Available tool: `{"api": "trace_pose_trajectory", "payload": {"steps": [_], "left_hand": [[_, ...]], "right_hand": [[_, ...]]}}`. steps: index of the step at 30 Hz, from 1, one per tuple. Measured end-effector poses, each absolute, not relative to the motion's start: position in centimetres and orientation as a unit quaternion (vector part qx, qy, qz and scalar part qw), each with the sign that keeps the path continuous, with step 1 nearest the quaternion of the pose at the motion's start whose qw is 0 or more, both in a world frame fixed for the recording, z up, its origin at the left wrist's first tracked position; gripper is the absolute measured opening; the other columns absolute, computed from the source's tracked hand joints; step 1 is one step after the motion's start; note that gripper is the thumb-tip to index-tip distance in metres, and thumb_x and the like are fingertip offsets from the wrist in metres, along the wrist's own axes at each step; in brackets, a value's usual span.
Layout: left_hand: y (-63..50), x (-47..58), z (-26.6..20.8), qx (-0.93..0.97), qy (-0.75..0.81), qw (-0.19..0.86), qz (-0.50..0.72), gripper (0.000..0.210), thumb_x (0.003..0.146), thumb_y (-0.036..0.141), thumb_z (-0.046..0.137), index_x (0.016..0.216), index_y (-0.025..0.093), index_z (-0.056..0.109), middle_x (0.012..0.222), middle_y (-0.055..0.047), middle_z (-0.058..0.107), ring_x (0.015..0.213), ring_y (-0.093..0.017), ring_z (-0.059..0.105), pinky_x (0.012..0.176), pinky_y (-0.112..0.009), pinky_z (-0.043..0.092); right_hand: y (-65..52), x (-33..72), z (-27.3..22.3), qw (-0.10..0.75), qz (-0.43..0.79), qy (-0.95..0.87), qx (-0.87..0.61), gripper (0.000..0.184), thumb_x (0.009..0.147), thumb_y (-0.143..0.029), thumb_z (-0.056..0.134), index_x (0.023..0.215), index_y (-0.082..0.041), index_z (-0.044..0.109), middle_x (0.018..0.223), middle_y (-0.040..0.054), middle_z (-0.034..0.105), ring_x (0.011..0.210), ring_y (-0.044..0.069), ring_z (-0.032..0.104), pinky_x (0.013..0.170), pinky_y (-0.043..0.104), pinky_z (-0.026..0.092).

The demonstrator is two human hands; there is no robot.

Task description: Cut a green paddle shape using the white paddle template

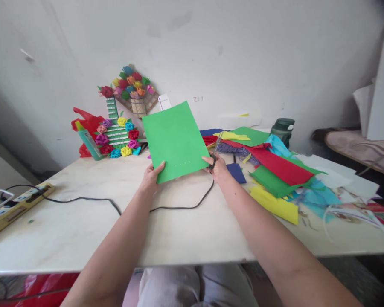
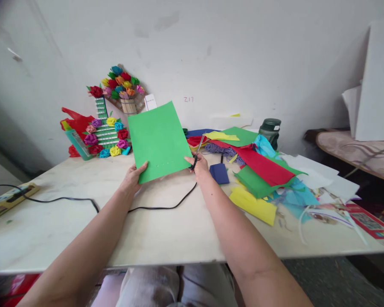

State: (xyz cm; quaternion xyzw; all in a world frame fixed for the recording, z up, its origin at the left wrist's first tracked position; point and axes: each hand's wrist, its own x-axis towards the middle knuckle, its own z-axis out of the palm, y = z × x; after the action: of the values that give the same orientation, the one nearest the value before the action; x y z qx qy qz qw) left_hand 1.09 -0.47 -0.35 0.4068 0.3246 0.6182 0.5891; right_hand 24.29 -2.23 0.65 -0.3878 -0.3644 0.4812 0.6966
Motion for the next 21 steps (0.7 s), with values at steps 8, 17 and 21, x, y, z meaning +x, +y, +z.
{"api": "trace_pose_trajectory", "payload": {"steps": [8, 17, 21], "left_hand": [[0.0, 0.8, -0.4, 0.375, 0.311, 0.577, 0.655, 0.032, 0.068, 0.021, 0.069, 0.098, 0.015, 0.060, 0.097, -0.008, 0.068, 0.088, -0.021, 0.064, 0.085, -0.038, 0.050], [0.4, 0.9, -0.5, 0.343, 0.312, 0.576, 0.673, 0.025, 0.072, 0.019, 0.064, 0.097, 0.016, 0.059, 0.099, -0.007, 0.067, 0.095, -0.019, 0.062, 0.089, -0.035, 0.048], [0.5, 0.9, -0.7, 0.367, 0.284, 0.565, 0.682, 0.030, 0.066, 0.016, 0.069, 0.094, 0.014, 0.060, 0.098, -0.007, 0.068, 0.094, -0.020, 0.062, 0.088, -0.035, 0.048]], "right_hand": [[-2.4, 25.0, 0.9, 0.719, 0.490, -0.325, -0.371, 0.048, 0.056, -0.049, 0.072, 0.085, -0.021, 0.047, 0.058, 0.0000, 0.063, 0.046, 0.013, 0.058, 0.027, 0.015, 0.028], [-2.7, 23.7, 1.1, 0.701, 0.502, -0.312, -0.400, 0.040, 0.062, -0.046, 0.069, 0.083, -0.019, 0.049, 0.068, 0.0058, 0.067, 0.042, 0.011, 0.056, 0.028, 0.016, 0.028], [-3.2, 23.9, 1.5, 0.715, 0.377, -0.364, -0.463, 0.042, 0.061, -0.035, 0.070, 0.095, -0.023, 0.048, 0.083, 0.0021, 0.066, 0.061, 0.012, 0.060, 0.040, 0.017, 0.037]]}}
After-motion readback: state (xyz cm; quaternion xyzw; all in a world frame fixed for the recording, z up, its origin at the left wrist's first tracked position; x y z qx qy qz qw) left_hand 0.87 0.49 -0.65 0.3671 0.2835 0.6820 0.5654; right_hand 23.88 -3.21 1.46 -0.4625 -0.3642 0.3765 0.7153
